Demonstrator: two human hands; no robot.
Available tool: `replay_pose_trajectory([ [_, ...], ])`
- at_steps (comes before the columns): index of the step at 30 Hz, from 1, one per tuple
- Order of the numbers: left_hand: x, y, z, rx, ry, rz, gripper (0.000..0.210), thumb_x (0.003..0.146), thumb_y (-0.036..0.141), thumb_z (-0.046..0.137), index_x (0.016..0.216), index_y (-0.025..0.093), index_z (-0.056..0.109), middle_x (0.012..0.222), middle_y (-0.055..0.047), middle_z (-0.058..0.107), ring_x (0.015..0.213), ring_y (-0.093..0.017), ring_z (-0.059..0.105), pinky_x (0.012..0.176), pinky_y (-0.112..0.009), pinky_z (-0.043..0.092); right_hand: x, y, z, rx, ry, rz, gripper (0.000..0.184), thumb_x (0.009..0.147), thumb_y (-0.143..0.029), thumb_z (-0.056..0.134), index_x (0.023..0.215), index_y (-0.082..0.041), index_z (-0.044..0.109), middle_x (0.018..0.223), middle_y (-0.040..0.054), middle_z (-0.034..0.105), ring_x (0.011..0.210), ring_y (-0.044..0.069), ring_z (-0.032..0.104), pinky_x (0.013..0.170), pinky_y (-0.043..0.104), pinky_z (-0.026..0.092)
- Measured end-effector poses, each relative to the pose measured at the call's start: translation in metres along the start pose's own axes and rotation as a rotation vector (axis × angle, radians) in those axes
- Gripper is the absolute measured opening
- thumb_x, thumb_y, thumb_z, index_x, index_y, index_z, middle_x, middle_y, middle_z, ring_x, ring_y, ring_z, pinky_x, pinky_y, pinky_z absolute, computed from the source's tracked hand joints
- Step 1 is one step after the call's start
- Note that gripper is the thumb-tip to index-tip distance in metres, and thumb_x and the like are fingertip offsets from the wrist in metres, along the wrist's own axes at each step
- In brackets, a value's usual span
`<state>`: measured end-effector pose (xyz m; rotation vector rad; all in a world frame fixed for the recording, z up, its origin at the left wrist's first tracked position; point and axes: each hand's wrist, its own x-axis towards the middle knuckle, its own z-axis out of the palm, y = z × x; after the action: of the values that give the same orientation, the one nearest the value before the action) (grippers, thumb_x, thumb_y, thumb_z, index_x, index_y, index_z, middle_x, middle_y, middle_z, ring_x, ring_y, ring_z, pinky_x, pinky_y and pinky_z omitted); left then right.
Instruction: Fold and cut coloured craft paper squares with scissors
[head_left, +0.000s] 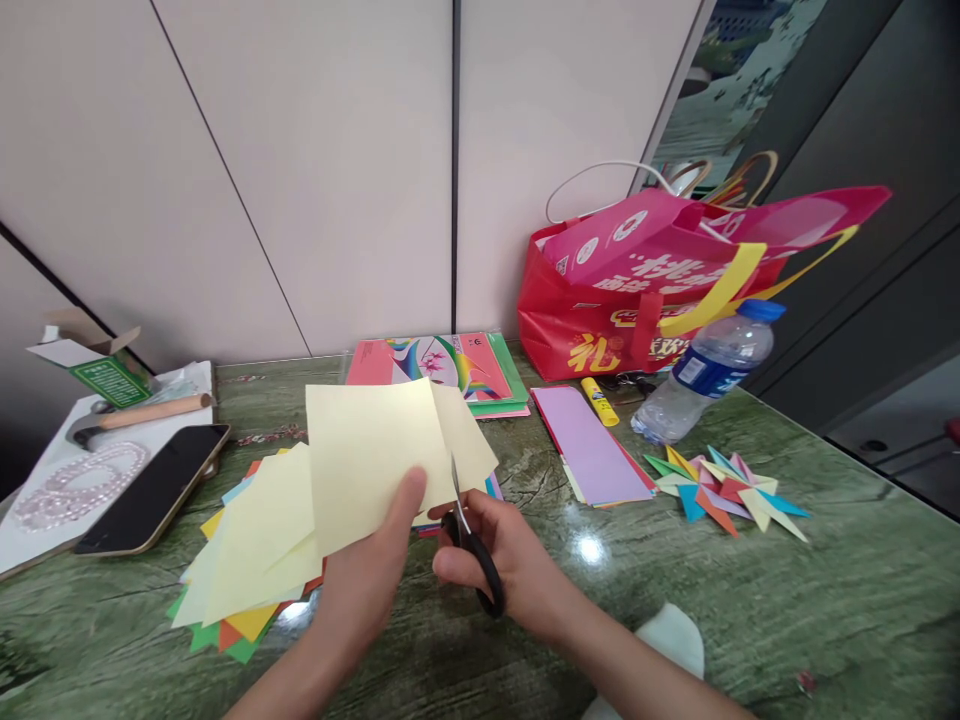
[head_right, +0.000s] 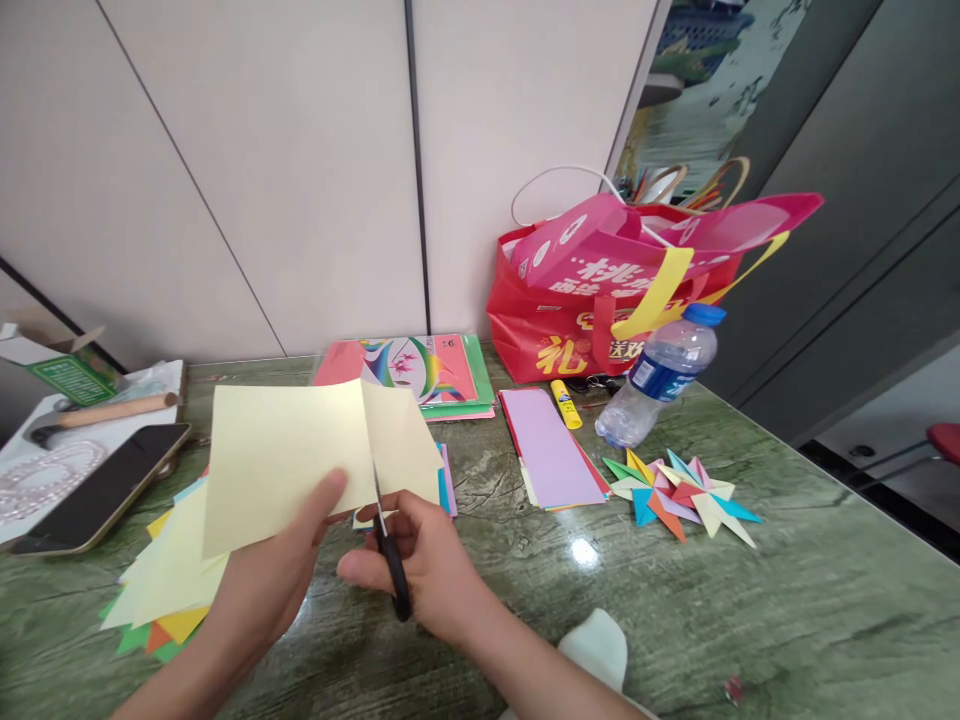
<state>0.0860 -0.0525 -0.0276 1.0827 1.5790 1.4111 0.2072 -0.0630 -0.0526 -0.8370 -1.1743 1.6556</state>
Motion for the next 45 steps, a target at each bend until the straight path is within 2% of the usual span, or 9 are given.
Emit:
replay_pose_trajectory([
  [4, -0.0002, -0.0005, -0.0013, 0.099, 0.016, -0.013, 0.064, 0.067, 0.047, 0.062, 0.124, 0.022, 0.046, 0.132, -0.006, 0.046, 0.124, -0.021, 0.037, 0.106, -0.034, 0.023, 0.0004, -0.0025, -0.0001, -0.001, 0.003, -0.015, 0.047, 0.056, -0.044, 0.075, 0.080, -0.014, 0.049, 0.066, -0.0033, 0.046, 0.059, 0.008, 0.040, 0.054, 0.020, 0.035],
  [11, -0.0011, -0.0029, 0.0021, -0.069, 0.005, -0.066, 0.063, 0.067, 0.045, 0.063, 0.123, 0.023, 0.046, 0.132, -0.005, 0.046, 0.124, -0.022, 0.038, 0.106, -0.035, 0.023, -0.0006, -0.0016, -0.0001, 0.025, -0.014, -0.029, 0.046, 0.057, -0.044, 0.074, 0.080, -0.014, 0.048, 0.066, -0.0036, 0.045, 0.058, 0.008, 0.038, 0.054, 0.021, 0.032],
  [22, -0.0016, -0.0051, -0.0008, -0.084, -0.029, -0.047, 0.056, 0.067, 0.034, 0.065, 0.120, 0.025, 0.049, 0.125, -0.003, 0.054, 0.124, -0.021, 0.037, 0.107, -0.036, 0.021, 0.0001, -0.0013, -0.0001, -0.016, 0.001, -0.017, 0.048, 0.056, -0.051, 0.072, 0.080, -0.016, 0.049, 0.064, -0.0036, 0.043, 0.057, 0.009, 0.037, 0.053, 0.021, 0.032],
  [29, -0.0012, -0.0087, -0.0021, -0.078, -0.025, -0.036, 0.056, 0.067, 0.034, 0.065, 0.120, 0.026, 0.049, 0.123, -0.002, 0.055, 0.125, -0.021, 0.036, 0.108, -0.036, 0.019, 0.0003, 0.0003, -0.0004, 0.004, 0.000, -0.004, 0.051, 0.054, -0.051, 0.073, 0.083, -0.015, 0.051, 0.063, -0.0039, 0.043, 0.056, 0.009, 0.038, 0.053, 0.022, 0.033],
  [45, -0.0026, -0.0056, -0.0009, -0.073, -0.022, -0.073, 0.055, 0.068, 0.037, 0.064, 0.119, 0.025, 0.049, 0.123, -0.004, 0.055, 0.124, -0.021, 0.038, 0.107, -0.036, 0.021, 0.0007, 0.0050, -0.0009, 0.075, 0.041, 0.056, 0.044, 0.051, -0.039, 0.077, 0.080, -0.015, 0.054, 0.061, -0.0048, 0.051, 0.052, 0.009, 0.049, 0.052, 0.023, 0.041],
])
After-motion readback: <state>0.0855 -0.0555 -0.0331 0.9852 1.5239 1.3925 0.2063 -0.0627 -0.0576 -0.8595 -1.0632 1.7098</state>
